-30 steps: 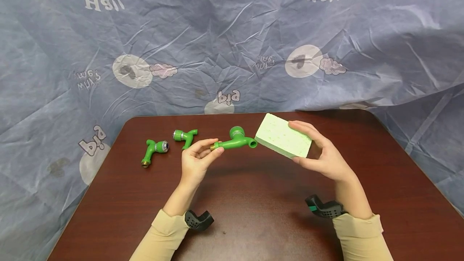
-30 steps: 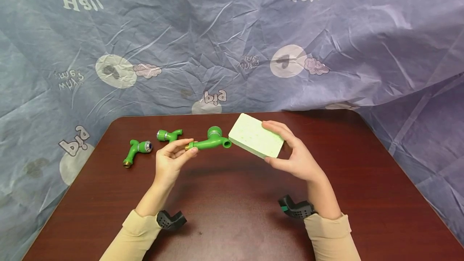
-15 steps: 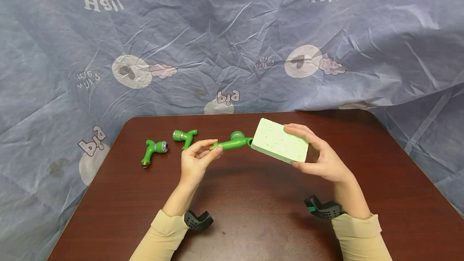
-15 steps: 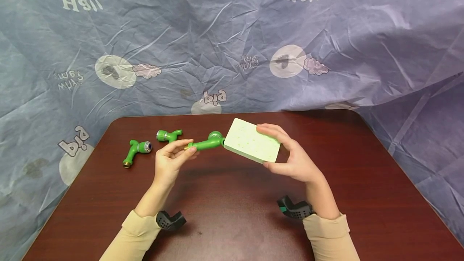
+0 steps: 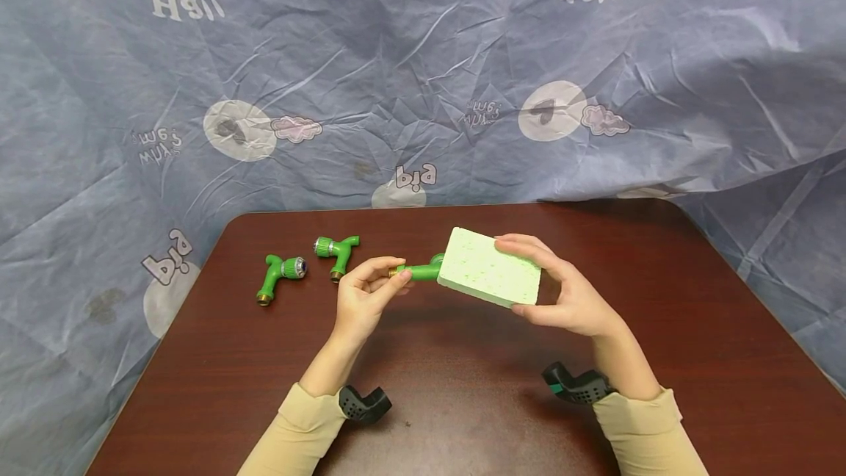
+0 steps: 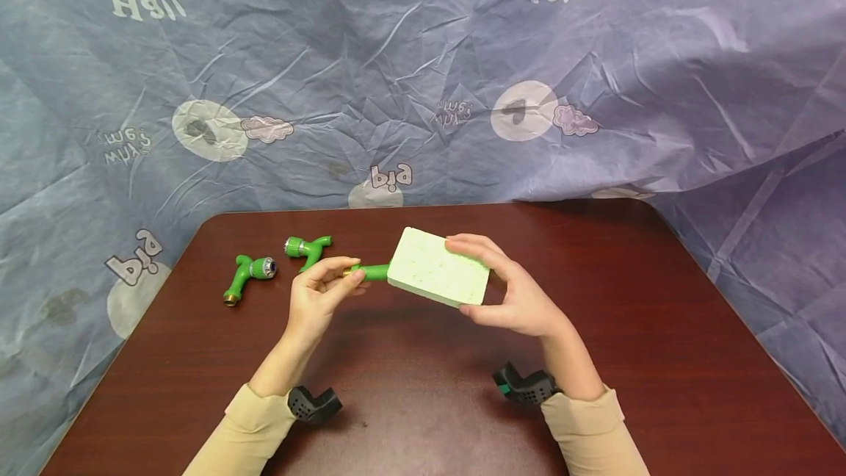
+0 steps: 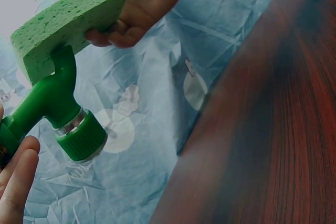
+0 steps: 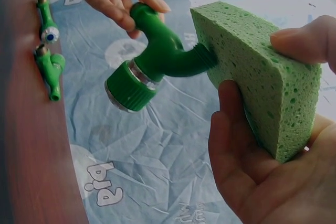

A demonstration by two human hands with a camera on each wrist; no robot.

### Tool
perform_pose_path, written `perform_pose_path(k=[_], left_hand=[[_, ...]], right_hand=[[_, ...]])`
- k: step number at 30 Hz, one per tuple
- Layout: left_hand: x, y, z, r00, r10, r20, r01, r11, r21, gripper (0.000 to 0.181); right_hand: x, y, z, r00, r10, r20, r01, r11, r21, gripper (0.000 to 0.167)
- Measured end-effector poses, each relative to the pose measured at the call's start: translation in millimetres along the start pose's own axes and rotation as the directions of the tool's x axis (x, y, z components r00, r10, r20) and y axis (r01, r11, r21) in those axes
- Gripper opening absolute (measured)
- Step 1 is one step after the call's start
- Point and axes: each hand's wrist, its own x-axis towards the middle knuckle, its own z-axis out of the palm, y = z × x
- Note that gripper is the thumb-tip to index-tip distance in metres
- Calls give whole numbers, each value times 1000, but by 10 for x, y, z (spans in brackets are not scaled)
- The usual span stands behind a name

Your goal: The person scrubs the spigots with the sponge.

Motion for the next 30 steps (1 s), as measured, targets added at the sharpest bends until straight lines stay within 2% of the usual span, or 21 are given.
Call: perform_pose_path(k=[6,10,13,19,25,30], left_hand=[[7,-33,-11,1000,-16,-3,16,1000,6,25],[9,-37,0,1000,-12,-9,12,1000,9,23],[7,-40,6,1000,-15,-27,15,1000,11,20],[1,-52,7,998,-42,-48,43,999,17,19],[2,-45,12,998,-37,-58,38,999,12,21],[5,-48,9,997,-30,-73,30,1000,3,24]], right_hand=[[19,-61,8,999,17,44,-15,1000,-27,76],[10,-100,-32,999,15,39,-14,1000,-9,75],[4,-70,-23,999,13,41,-14,1000,6,76],[0,23,55,991,2,135,-10,998,57,76],[-29,34,14,991,-13,136,2,997,81,76],[0,33,73,986,-10,164,-2,997,76,75]])
